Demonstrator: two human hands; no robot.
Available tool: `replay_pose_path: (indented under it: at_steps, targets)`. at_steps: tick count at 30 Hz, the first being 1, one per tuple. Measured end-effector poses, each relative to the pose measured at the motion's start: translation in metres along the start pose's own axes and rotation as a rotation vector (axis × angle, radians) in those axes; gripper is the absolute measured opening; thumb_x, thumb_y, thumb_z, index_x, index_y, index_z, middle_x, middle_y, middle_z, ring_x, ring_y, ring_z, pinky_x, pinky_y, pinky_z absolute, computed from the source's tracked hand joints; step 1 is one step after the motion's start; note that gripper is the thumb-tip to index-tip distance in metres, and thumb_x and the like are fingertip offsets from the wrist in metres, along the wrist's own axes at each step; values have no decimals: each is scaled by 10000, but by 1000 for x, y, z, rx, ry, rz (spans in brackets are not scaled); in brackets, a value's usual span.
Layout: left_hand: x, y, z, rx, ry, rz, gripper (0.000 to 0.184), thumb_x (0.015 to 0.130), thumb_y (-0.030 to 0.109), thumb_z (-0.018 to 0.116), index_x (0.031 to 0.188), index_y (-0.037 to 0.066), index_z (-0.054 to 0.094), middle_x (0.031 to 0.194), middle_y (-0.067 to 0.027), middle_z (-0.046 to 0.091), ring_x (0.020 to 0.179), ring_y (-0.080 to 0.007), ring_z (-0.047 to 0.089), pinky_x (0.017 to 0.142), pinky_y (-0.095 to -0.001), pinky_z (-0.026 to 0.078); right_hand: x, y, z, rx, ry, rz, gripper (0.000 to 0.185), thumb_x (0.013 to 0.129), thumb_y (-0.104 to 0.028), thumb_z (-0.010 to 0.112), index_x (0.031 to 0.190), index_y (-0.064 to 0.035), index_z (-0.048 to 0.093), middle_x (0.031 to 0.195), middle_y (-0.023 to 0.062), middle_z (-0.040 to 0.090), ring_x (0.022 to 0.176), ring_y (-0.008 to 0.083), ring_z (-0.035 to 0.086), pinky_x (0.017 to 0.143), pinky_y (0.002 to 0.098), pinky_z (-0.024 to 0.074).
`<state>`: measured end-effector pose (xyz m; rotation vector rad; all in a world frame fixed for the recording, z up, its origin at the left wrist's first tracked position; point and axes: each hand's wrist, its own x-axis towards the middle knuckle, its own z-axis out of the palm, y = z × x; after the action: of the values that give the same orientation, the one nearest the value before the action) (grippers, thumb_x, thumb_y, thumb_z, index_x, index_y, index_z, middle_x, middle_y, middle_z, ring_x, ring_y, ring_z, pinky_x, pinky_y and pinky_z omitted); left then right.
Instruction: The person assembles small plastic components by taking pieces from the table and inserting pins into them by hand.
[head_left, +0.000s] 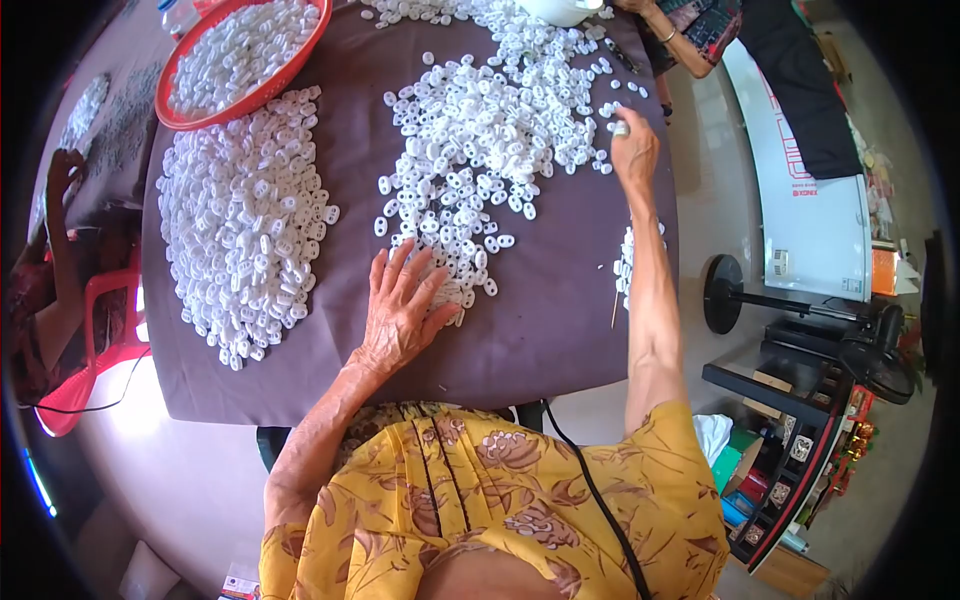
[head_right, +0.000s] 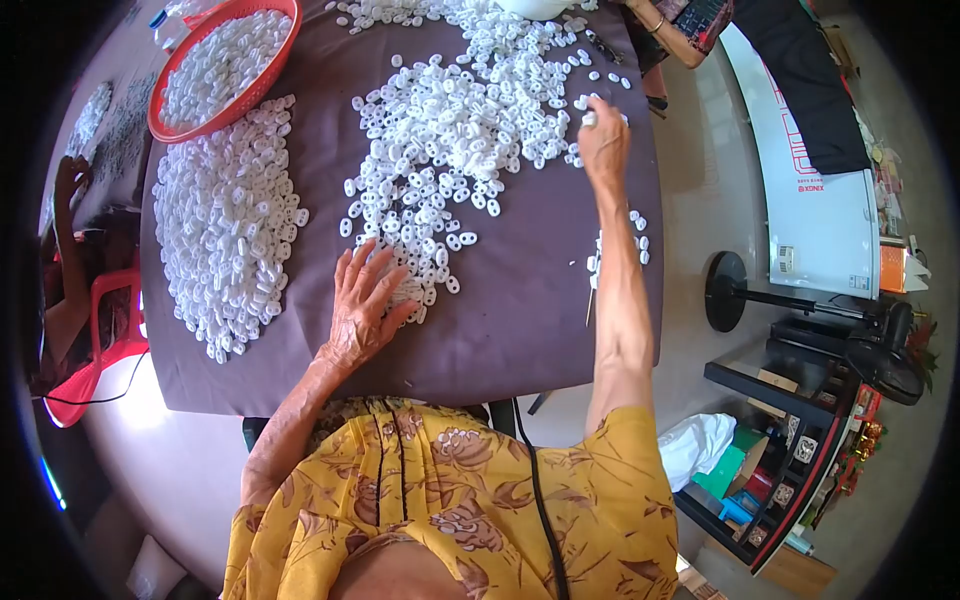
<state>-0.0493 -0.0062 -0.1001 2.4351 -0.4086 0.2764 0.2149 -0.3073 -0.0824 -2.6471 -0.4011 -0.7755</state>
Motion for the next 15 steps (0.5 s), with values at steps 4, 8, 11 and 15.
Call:
replay_pose_path:
  at_steps: [4, 8, 11, 15]
  targets:
    - [1, 1, -1, 7, -18, -9, 425, 739, 283, 679, 1097, 91, 558, 1231, -128, 461, 1233, -344, 337, 1001, -526, 241, 26, 40, 24, -140, -92, 37, 318, 708, -14, 463, 979, -44, 627, 853, 182, 618, 867, 351, 576, 758, 402, 455]
    - [4, 0, -2, 6, -36, -18, 428, 738, 288, 678, 1099, 94, 557, 1231, -123, 462, 1235, -340, 336, 1003, -523, 237, 41, 43, 16, 162, -433, 176, 290, 788, -72, 474, 1036, -73, 625, 994, 147, 629, 964, 286, 580, 825, 327, 435]
    - [2, 1, -2, 22, -54, -12, 439, 745, 303, 671, 1107, 91, 544, 1236, -120, 457, 1219, -331, 351, 996, -525, 239, 38, 49, 3, 144, -91, 323, 265, 776, -93, 489, 992, -58, 639, 952, 176, 631, 952, 291, 582, 837, 325, 434]
    - [3, 0, -1, 23, -47, -13, 439, 742, 302, 674, 1104, 90, 545, 1237, -120, 458, 1224, -329, 349, 999, -524, 236, 26, 86, 23, 300, -118, 504, 311, 812, -122, 494, 1105, -54, 575, 1087, 158, 583, 1032, 280, 538, 875, 336, 410]
